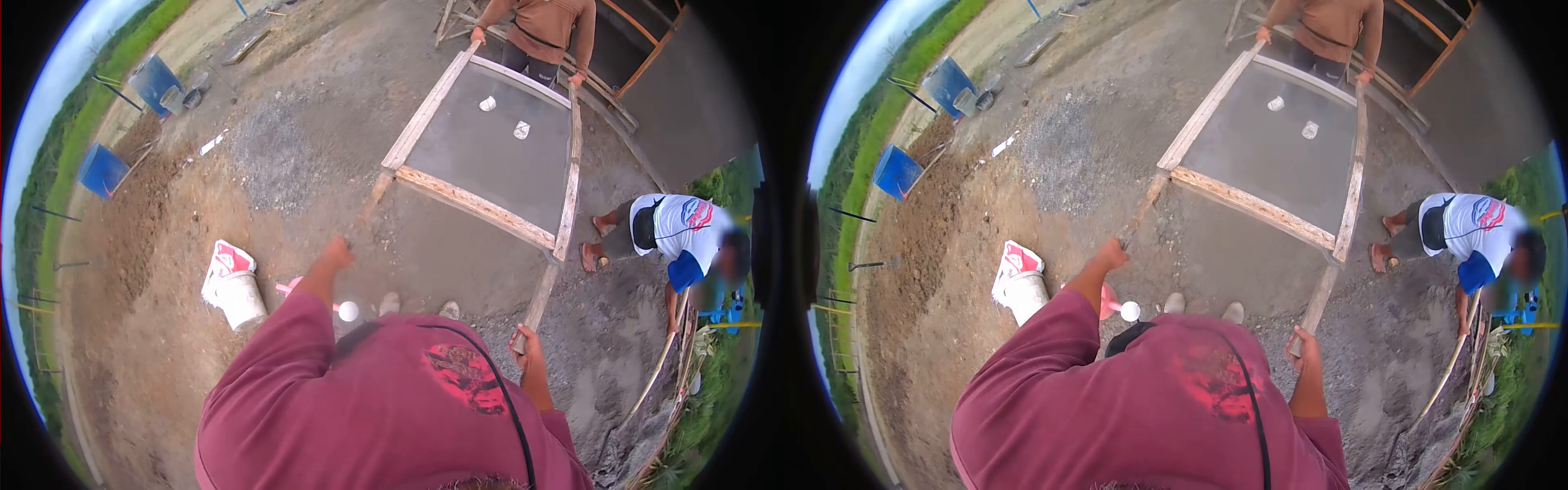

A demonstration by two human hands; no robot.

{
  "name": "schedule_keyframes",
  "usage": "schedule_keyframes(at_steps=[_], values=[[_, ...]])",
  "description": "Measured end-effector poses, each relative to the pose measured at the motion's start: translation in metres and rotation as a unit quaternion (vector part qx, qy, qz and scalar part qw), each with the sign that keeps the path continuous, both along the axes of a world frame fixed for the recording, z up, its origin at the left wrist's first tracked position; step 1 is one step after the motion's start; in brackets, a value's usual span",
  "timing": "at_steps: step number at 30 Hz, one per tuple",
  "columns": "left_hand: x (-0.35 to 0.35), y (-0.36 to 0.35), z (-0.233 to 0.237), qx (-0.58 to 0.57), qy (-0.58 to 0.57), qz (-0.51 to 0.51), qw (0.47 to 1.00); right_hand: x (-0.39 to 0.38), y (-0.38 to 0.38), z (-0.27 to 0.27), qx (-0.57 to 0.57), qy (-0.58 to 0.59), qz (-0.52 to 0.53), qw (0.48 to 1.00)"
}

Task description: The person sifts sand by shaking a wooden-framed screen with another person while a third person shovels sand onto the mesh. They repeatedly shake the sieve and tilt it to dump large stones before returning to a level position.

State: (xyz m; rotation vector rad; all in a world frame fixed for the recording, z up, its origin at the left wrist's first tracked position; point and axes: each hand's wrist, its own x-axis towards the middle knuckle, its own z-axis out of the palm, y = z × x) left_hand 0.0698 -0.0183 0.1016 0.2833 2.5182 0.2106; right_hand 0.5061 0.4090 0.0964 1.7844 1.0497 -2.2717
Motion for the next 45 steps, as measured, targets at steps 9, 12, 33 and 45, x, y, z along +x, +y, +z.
schedule_keyframes(at_steps=[9, 12, 33, 45], values=[[0.016, 0.051, -0.007, -0.001, 0.058, -0.013, 0.998, 0.018, 0.043, -0.015, 0.009, 0.027, 0.006, 1.0], [0.034, 0.067, -0.012, -0.013, -0.009, -0.012, 1.0, 0.047, 0.057, -0.013, 0.007, 0.016, -0.007, 1.0], [0.092, 0.067, -0.049, -0.011, 0.027, -0.03, 0.999, 0.112, 0.057, -0.034, 0.021, -0.027, 0.004, 0.999], [0.089, 0.075, -0.036, -0.011, 0.051, -0.054, 0.997, 0.109, 0.061, -0.038, 0.0, -0.016, 0.01, 1.0]])
